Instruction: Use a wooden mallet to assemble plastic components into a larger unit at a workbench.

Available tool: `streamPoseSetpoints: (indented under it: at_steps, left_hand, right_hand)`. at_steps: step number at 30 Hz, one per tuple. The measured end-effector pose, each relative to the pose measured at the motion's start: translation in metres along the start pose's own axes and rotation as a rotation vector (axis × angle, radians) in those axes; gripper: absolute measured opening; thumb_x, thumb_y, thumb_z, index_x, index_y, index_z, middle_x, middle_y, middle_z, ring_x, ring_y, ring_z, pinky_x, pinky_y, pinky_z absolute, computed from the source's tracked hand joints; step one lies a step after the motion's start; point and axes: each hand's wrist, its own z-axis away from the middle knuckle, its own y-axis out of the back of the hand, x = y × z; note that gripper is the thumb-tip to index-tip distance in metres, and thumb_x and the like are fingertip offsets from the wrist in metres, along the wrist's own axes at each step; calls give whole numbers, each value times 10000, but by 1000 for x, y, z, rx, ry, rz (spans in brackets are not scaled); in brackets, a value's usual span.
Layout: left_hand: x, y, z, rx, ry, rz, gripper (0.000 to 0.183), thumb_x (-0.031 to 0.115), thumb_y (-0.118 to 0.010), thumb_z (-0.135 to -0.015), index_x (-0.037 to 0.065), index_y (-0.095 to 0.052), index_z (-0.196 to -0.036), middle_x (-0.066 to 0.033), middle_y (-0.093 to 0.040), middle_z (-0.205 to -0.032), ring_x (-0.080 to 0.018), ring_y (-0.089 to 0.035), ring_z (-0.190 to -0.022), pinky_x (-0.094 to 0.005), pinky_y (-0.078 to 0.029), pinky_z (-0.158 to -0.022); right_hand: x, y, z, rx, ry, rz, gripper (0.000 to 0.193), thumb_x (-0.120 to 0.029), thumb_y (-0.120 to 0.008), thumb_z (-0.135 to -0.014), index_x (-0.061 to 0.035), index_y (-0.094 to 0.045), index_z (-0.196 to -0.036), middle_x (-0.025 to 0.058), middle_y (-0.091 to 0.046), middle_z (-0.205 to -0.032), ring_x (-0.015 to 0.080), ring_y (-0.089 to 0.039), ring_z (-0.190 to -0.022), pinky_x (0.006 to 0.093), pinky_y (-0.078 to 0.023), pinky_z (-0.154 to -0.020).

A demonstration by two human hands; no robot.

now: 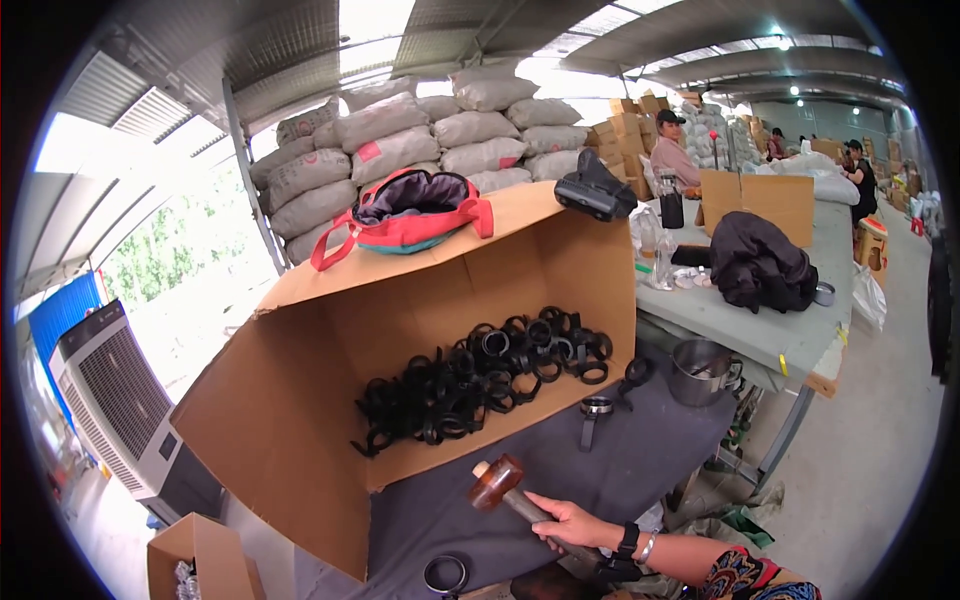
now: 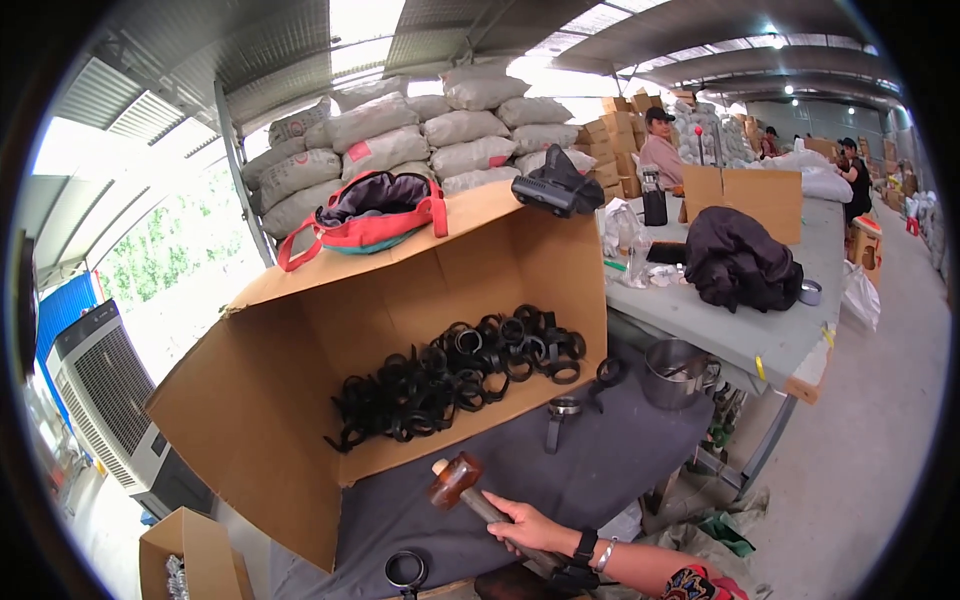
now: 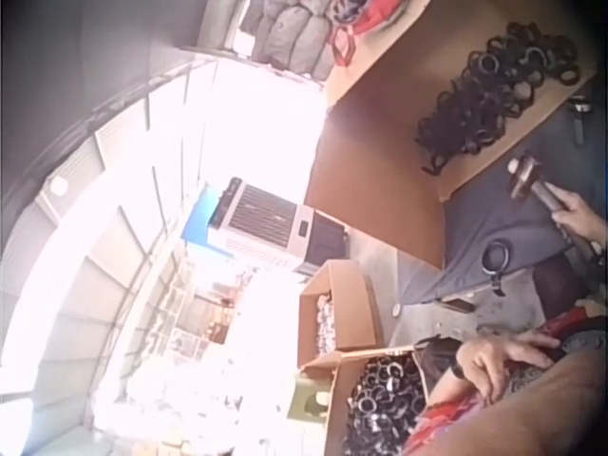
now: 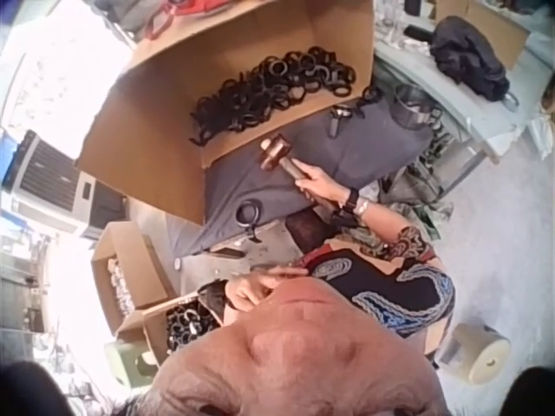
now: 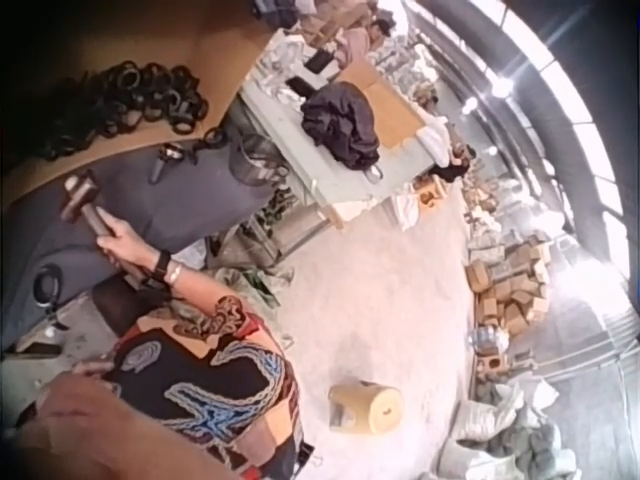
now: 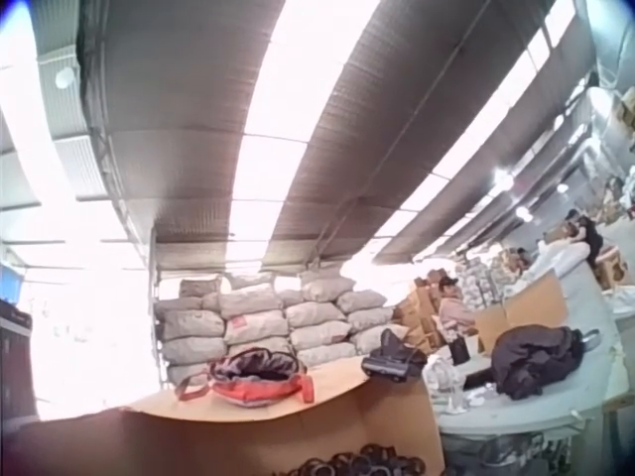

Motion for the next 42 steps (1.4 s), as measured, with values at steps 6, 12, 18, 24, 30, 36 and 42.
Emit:
streamPoseSetpoints:
  at_steps: [6, 12, 18, 24, 30, 36, 42]
  left_hand:
    - [5, 0, -7, 17, 25, -20, 269, 429, -670, -820, 178, -749, -765, -277, -328, -1439, -572, -161, -1317, -687, -136, -995]
    - [15, 1, -20, 70, -32, -35, 270, 373, -560, -903, 176, -713, -1005, -289, -346, -1419, -572, -279, -1272, -696, -197, -985]
    - [16, 5, -27, 79, -85, -15, 258, 321, -533, -921, 181, -709, -1047, -294, -359, -1409, -558, -333, -1257, -706, -198, -989]
    - [18, 7, -25, 53, -79, -9, 229, 284, -567, -901, 143, -728, -983, -300, -358, -1408, -547, -301, -1286, -710, -187, -990]
    - [12, 4, -19, -31, -88, -29, 263, 374, -629, -855, 137, -742, -858, -294, -347, -1418, -568, -224, -1300, -694, -196, -977]
    - [16, 8, -17, 44, -20, -39, 311, 400, -635, -851, 110, -735, -899, -282, -368, -1406, -552, -250, -1290, -679, -228, -972]
    - [2, -2, -7, 1290, 482, -34, 353, 337, -620, -896, -11, -626, -950, -123, -650, -919, -192, -612, -845, -311, -480, -768]
  right_hand:
    - [1, -1, 0, 10, 42, 15, 682, -158, -554, -931, -197, -174, -1497, -8, -503, -769, 63, -533, -585, 227, -497, -515]
    - [1, 0, 0, 6, 25, 21, 682, -93, -530, -937, -186, -156, -1499, 7, -535, -784, 68, -553, -607, 236, -506, -548]
    - [3, 0, -2, 3, 71, 28, 684, -107, -539, -931, -179, -163, -1498, 3, -526, -773, 67, -543, -593, 233, -503, -533]
    - [2, 0, 0, -15, 40, -19, 683, -97, -534, -937, -170, -153, -1499, 5, -525, -788, 69, -550, -606, 234, -505, -550]
    - [1, 1, 0, 10, 58, 28, 683, -99, -535, -937, -183, -156, -1499, -2, -517, -783, 64, -543, -599, 233, -504, -545]
    - [-4, -4, 0, 24, 84, 34, 702, -112, -556, -930, -171, -150, -1499, 1, -523, -784, 63, -542, -593, 229, -501, -531]
    - [-55, -19, 17, -6, 128, 177, 608, -189, -639, -891, -76, -331, -1403, -4, -529, -742, 54, -520, -532, 229, -461, -477]
